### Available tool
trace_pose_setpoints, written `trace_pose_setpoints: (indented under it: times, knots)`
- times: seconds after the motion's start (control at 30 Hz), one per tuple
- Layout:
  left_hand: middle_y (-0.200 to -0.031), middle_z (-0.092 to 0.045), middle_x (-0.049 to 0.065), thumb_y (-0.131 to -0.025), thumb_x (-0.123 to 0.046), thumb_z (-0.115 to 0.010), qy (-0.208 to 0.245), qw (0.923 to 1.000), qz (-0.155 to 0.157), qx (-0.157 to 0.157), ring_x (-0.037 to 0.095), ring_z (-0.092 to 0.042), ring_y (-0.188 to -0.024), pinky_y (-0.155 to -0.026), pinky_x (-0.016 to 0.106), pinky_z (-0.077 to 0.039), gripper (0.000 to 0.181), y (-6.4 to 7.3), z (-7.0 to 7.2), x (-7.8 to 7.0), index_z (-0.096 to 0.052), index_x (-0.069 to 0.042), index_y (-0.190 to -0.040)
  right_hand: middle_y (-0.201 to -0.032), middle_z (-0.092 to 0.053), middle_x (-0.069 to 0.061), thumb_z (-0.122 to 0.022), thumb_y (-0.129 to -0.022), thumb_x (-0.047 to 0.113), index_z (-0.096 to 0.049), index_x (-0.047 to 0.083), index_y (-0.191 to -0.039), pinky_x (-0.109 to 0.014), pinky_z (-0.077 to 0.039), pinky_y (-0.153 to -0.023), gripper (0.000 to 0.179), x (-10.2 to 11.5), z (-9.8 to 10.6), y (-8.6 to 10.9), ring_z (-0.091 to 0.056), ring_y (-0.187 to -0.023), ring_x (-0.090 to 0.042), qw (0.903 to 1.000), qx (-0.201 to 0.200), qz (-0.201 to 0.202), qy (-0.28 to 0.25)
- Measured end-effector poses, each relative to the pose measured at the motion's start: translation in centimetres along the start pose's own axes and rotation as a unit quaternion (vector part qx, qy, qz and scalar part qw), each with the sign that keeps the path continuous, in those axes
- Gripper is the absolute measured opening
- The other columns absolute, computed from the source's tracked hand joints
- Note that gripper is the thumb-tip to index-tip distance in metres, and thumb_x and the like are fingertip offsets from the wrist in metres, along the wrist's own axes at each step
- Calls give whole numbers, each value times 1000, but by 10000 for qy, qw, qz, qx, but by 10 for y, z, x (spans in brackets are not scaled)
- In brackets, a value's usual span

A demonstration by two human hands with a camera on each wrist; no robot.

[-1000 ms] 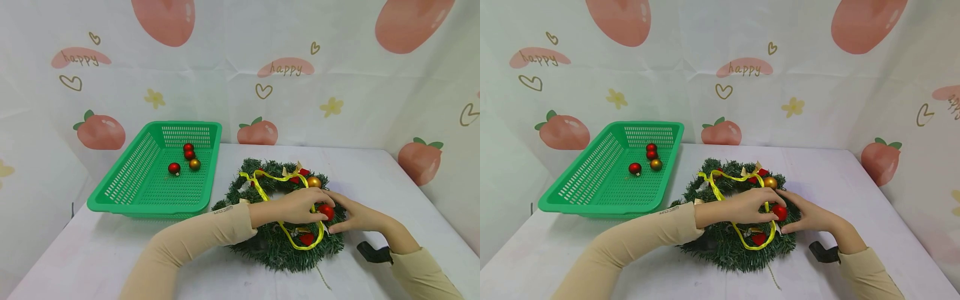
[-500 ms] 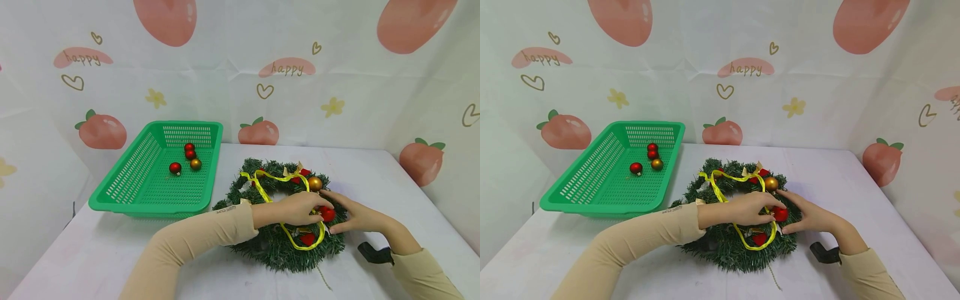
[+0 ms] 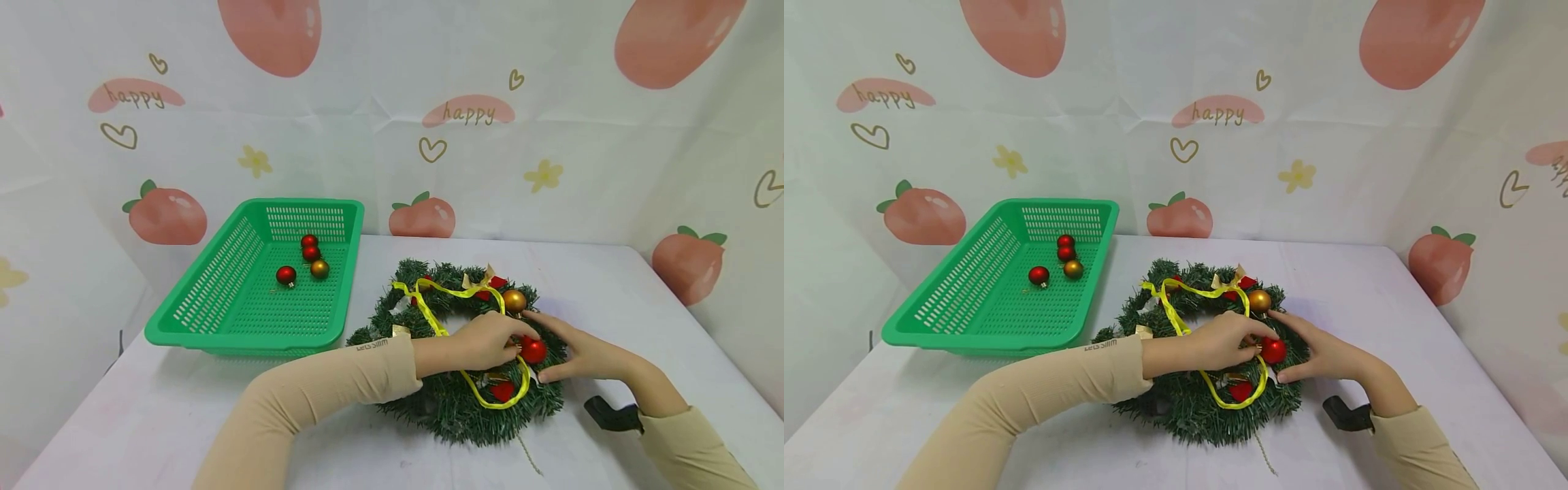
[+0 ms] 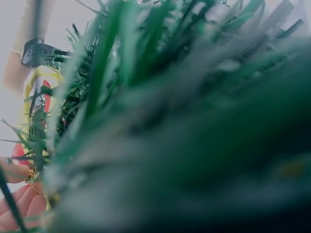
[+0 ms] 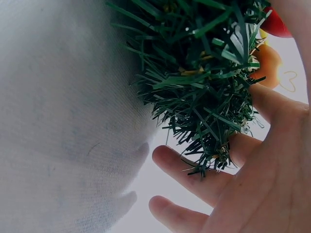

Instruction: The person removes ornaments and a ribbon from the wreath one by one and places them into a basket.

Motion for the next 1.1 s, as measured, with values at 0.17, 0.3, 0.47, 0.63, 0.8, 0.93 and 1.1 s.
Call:
trace_pose_setpoints:
  times: [0.17,0.3,0.47,0.63,0.8,0.93,1.1]
  knots:
    - [-113,-69,-1,-92,-8,-57,140,9997,67,-188,5,-63,-85,-66,6,-43,34,2,5,0,-62,-16,-124,-148,-19,-31,-76,-77,27,-19,9,-149,-75,-31,-89,93,-1,0,0,-21,-131,-56,10000,13,-40,5]
    - [-113,-69,-1,-91,-6,-56,304,9989,-58,-352,7,-65,-95,-73,5,-45,31,4,10,-1,-65,-15,-119,-148,-20,-31,-76,-77,27,-20,8,-148,-75,-30,-90,93,-1,0,0,-21,-132,-55,10000,12,-30,24]
    - [-113,-69,-1,-92,-8,-57,469,9973,-177,-528,7,-65,-93,-73,4,-45,28,6,18,0,-67,-14,-117,-148,-22,-31,-77,-76,28,-21,6,-148,-75,-29,-91,93,-1,0,0,-22,-132,-54,10000,-18,-6,52]
    - [-114,-69,-1,-92,-10,-58,631,9961,-99,-605,7,-65,-93,-74,5,-46,27,12,27,4,-66,-14,-117,-148,-22,-31,-77,-76,29,-21,4,-147,-75,-28,-91,94,0,1,0,-22,-132,-54,10000,-20,-55,75]
    - [-116,-68,2,-91,-8,-58,1091,9915,-33,-702,10,-66,-95,-74,5,-47,28,21,39,7,-66,-11,-118,-147,-22,-31,-77,-75,30,-21,3,-147,-75,-28,-92,94,0,1,0,-22,-132,-54,9999,-20,-82,115]
    - [-117,-67,7,-90,-5,-59,1584,9841,-13,-809,15,-68,-97,-75,5,-48,28,27,45,10,-66,-8,-117,-148,-22,-31,-77,-75,30,-22,5,-147,-75,-28,-91,94,0,1,-1,-22,-132,-54,9999,-20,-48,151]
    - [-116,-68,8,-90,-5,-60,1783,9803,24,-849,16,-69,-95,-74,7,-49,28,35,52,13,-66,-8,-117,-148,-22,-30,-77,-75,30,-22,5,-147,-75,-29,-92,94,1,1,-1,-22,-132,-53,9999,-13,-33,139]
Point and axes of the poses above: each hand's wrist, its own y-axis away from the middle knuckle, its own z-axis out of the back of the hand, x = y × z, the point moved 7 cm from there along -y, towards the middle knuckle
